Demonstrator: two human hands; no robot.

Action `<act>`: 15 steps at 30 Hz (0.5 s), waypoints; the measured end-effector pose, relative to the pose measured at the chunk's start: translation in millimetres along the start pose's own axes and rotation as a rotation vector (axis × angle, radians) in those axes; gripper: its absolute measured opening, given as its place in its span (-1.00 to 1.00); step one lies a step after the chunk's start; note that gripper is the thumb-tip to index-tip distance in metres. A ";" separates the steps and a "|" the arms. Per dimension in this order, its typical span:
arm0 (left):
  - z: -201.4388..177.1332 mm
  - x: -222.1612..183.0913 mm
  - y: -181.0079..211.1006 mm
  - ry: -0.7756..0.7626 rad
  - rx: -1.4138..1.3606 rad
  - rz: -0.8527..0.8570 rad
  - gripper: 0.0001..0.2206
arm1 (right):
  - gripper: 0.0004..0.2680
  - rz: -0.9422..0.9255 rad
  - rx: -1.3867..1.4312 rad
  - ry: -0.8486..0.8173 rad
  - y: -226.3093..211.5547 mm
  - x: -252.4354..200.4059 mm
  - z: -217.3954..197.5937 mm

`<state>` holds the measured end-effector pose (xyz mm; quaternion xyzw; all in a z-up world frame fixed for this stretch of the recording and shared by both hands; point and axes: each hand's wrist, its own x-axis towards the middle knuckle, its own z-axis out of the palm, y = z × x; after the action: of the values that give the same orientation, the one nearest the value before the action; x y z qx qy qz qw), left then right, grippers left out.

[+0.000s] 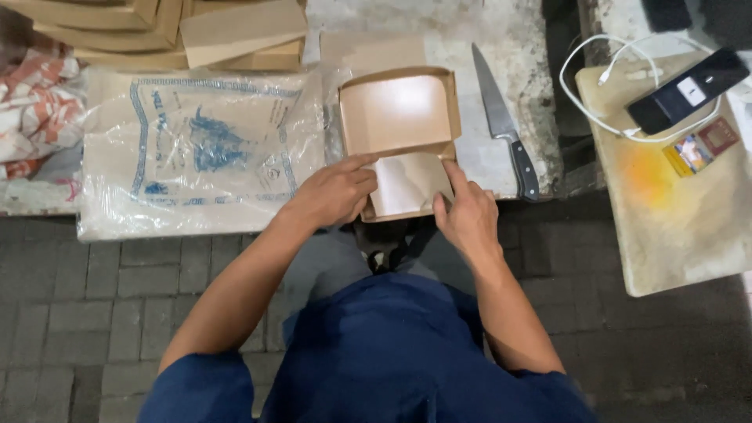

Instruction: Folding cardboard food boxes and placing paper liners inside them at a production workbench.

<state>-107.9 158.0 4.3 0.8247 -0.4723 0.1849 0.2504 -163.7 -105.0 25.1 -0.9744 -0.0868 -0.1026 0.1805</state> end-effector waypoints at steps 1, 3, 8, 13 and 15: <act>6.3 -0.1 -8.7 0.003 0.006 0.008 -0.92 | -0.59 -0.001 -0.002 0.010 1.3 6.5 -1.4; 24.5 -9.7 -15.9 0.009 0.036 0.018 -0.91 | -0.62 0.038 -0.022 -0.046 3.6 4.2 -1.9; 19.7 -12.0 -13.8 -0.042 0.089 0.023 -0.86 | -0.63 0.096 -0.080 -0.190 -0.9 14.9 -10.2; 35.5 -17.4 -14.8 -0.045 0.091 -0.017 -0.71 | -0.62 0.152 -0.144 -0.303 -2.3 22.4 -10.6; 47.4 -21.6 -21.8 -0.035 0.151 -0.024 -0.79 | -0.59 0.211 -0.127 -0.363 -13.6 25.2 -22.4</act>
<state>-96.1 154.3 -50.8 0.8498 -0.4516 0.2025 0.1814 -146.0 -97.4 56.0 -0.9899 -0.0086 0.0890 0.1099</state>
